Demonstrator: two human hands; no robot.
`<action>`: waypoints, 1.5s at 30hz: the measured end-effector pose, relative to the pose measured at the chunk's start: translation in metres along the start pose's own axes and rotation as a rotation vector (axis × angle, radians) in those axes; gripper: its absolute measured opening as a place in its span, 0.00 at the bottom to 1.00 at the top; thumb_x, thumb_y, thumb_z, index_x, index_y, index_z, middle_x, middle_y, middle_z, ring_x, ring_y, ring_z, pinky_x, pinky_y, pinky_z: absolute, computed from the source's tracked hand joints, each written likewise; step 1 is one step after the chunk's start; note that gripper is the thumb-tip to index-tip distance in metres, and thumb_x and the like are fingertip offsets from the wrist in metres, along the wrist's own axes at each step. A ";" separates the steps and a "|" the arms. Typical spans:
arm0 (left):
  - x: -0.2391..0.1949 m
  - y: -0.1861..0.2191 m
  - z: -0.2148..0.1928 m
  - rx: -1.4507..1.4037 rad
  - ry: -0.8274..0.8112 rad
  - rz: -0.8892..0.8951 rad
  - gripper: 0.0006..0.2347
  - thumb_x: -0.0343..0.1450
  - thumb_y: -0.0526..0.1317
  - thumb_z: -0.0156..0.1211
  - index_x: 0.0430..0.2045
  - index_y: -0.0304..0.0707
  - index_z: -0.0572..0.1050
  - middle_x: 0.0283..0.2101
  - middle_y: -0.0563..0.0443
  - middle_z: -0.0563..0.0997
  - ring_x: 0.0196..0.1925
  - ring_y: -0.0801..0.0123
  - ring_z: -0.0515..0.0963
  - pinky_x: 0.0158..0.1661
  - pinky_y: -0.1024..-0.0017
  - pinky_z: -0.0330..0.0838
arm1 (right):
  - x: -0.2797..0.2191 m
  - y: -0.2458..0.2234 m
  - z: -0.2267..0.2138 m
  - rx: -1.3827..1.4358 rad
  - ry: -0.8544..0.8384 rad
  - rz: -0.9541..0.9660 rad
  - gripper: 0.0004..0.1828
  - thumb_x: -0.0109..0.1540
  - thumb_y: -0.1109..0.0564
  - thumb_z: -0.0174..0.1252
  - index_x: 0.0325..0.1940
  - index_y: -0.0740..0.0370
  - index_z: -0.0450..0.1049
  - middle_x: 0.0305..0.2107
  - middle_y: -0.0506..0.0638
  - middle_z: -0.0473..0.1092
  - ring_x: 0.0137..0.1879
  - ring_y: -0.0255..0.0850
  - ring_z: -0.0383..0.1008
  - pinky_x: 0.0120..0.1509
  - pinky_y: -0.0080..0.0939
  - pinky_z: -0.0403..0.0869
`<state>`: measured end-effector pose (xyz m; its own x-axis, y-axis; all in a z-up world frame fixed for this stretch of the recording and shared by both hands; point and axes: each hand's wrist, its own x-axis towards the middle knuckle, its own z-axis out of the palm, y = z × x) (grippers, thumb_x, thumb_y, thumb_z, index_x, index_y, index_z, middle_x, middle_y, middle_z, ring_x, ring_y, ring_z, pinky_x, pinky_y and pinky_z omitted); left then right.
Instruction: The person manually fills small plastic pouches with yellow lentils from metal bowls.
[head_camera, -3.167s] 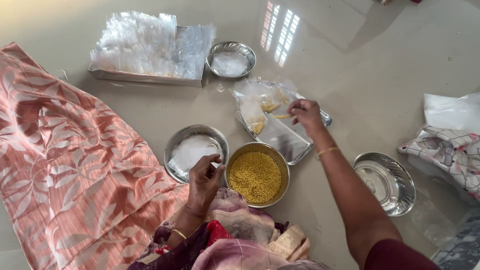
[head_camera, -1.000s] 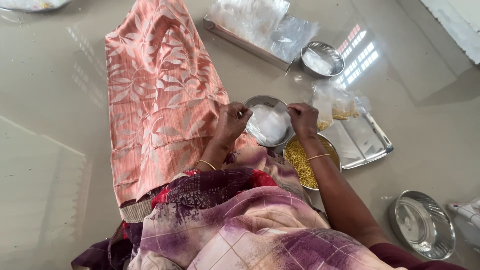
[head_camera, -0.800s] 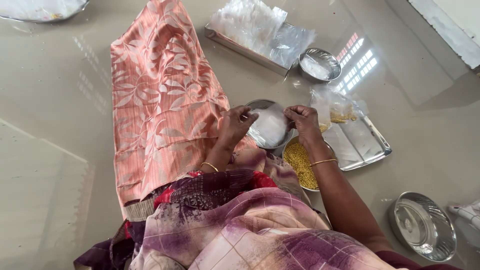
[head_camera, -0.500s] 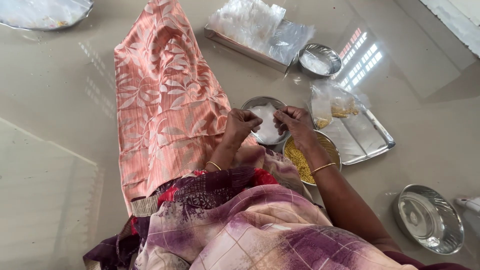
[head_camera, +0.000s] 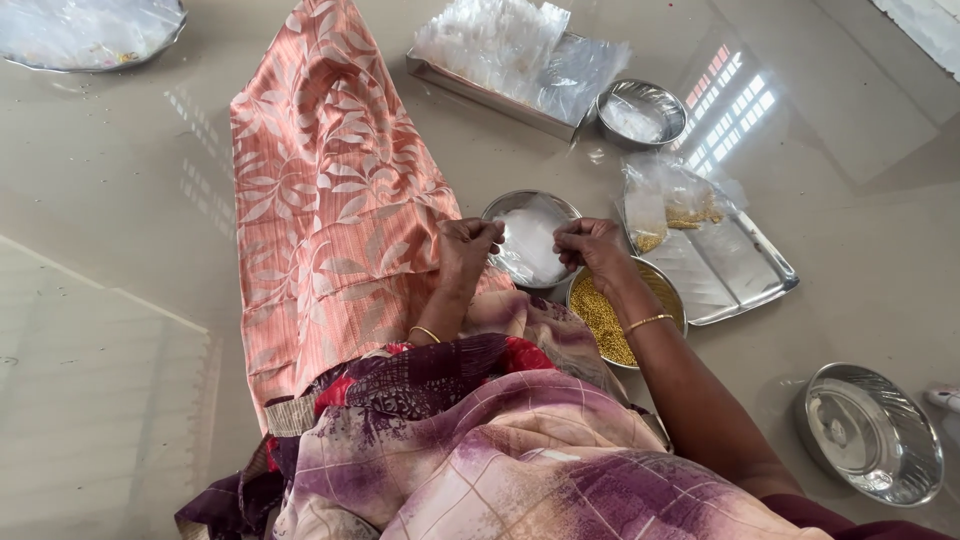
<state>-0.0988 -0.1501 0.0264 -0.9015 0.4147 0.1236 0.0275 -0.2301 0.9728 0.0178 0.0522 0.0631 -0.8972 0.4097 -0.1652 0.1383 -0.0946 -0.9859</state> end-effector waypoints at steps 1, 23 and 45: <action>0.001 0.001 0.000 0.001 0.002 0.002 0.08 0.69 0.37 0.69 0.25 0.29 0.84 0.22 0.51 0.83 0.20 0.78 0.75 0.23 0.78 0.70 | 0.005 0.005 -0.004 0.001 -0.002 -0.001 0.04 0.59 0.62 0.66 0.36 0.65 0.79 0.23 0.51 0.77 0.24 0.34 0.75 0.25 0.33 0.73; 0.007 0.003 -0.010 0.058 0.040 -0.040 0.03 0.64 0.30 0.73 0.23 0.29 0.83 0.20 0.51 0.82 0.19 0.78 0.74 0.23 0.79 0.70 | 0.031 0.029 -0.026 -0.728 0.118 -0.153 0.20 0.68 0.43 0.60 0.53 0.62 0.76 0.33 0.53 0.77 0.33 0.34 0.75 0.36 0.32 0.75; -0.023 0.022 0.015 0.440 -0.214 0.225 0.13 0.60 0.34 0.75 0.12 0.30 0.71 0.15 0.51 0.74 0.18 0.78 0.69 0.20 0.71 0.64 | -0.030 -0.013 0.046 -0.365 0.061 -0.114 0.09 0.61 0.61 0.61 0.43 0.67 0.79 0.29 0.49 0.78 0.29 0.31 0.79 0.24 0.34 0.78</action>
<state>-0.0707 -0.1511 0.0479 -0.7455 0.5786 0.3310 0.4296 0.0374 0.9022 0.0237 -0.0011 0.0826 -0.8904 0.4529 -0.0450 0.1894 0.2788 -0.9415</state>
